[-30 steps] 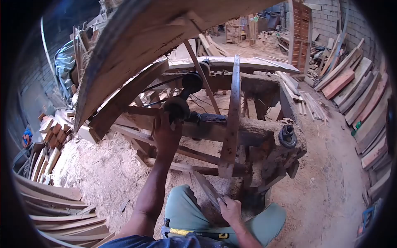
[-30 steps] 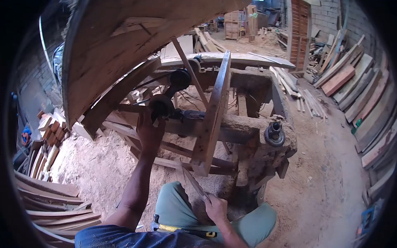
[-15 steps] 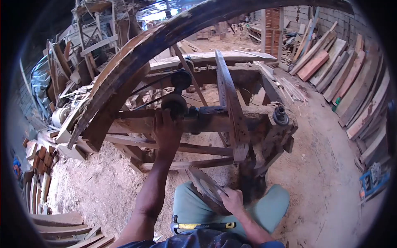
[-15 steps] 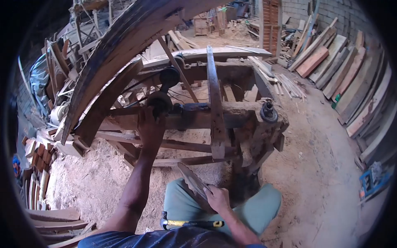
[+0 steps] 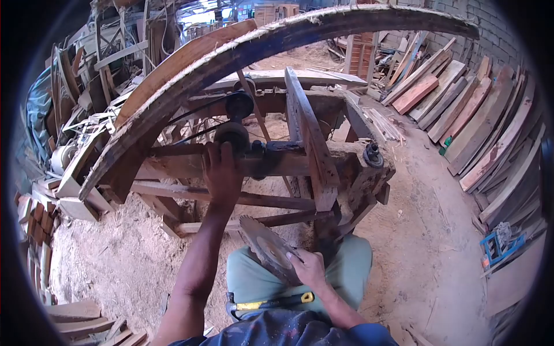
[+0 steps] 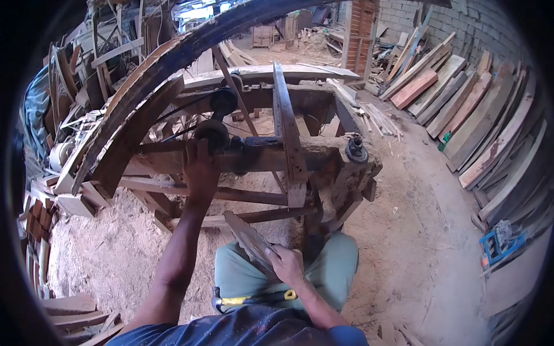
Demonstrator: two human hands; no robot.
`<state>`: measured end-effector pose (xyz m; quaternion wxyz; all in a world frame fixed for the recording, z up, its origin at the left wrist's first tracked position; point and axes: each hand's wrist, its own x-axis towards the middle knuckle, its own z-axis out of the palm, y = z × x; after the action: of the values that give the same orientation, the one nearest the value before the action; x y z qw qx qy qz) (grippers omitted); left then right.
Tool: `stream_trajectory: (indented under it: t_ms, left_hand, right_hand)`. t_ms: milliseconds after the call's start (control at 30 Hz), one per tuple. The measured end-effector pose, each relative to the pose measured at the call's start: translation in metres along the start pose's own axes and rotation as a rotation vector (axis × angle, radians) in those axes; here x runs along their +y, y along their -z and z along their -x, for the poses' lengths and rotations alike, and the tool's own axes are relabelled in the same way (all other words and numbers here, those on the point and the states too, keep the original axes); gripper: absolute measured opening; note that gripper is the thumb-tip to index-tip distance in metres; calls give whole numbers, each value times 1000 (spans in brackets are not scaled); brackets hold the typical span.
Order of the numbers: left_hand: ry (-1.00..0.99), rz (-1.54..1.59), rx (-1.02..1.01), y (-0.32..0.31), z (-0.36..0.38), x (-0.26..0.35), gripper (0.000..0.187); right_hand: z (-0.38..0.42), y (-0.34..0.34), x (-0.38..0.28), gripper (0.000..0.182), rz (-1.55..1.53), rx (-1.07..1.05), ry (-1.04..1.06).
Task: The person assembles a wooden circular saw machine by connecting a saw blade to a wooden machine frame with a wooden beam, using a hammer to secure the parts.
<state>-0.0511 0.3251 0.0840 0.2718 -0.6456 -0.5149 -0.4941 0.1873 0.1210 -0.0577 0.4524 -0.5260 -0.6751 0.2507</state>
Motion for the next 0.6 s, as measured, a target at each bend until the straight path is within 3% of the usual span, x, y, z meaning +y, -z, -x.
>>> stream_trajectory:
  t_ms: [167,600]
  left_hand:
    - [-119,-4,-41,-8,-2,-20,43]
    - [39,86,-37,-1,3,-12,51]
  right_hand:
    - [-8,-2,3,22,1,19,49]
    - [-32,-12,4,21,-30,-68,34]
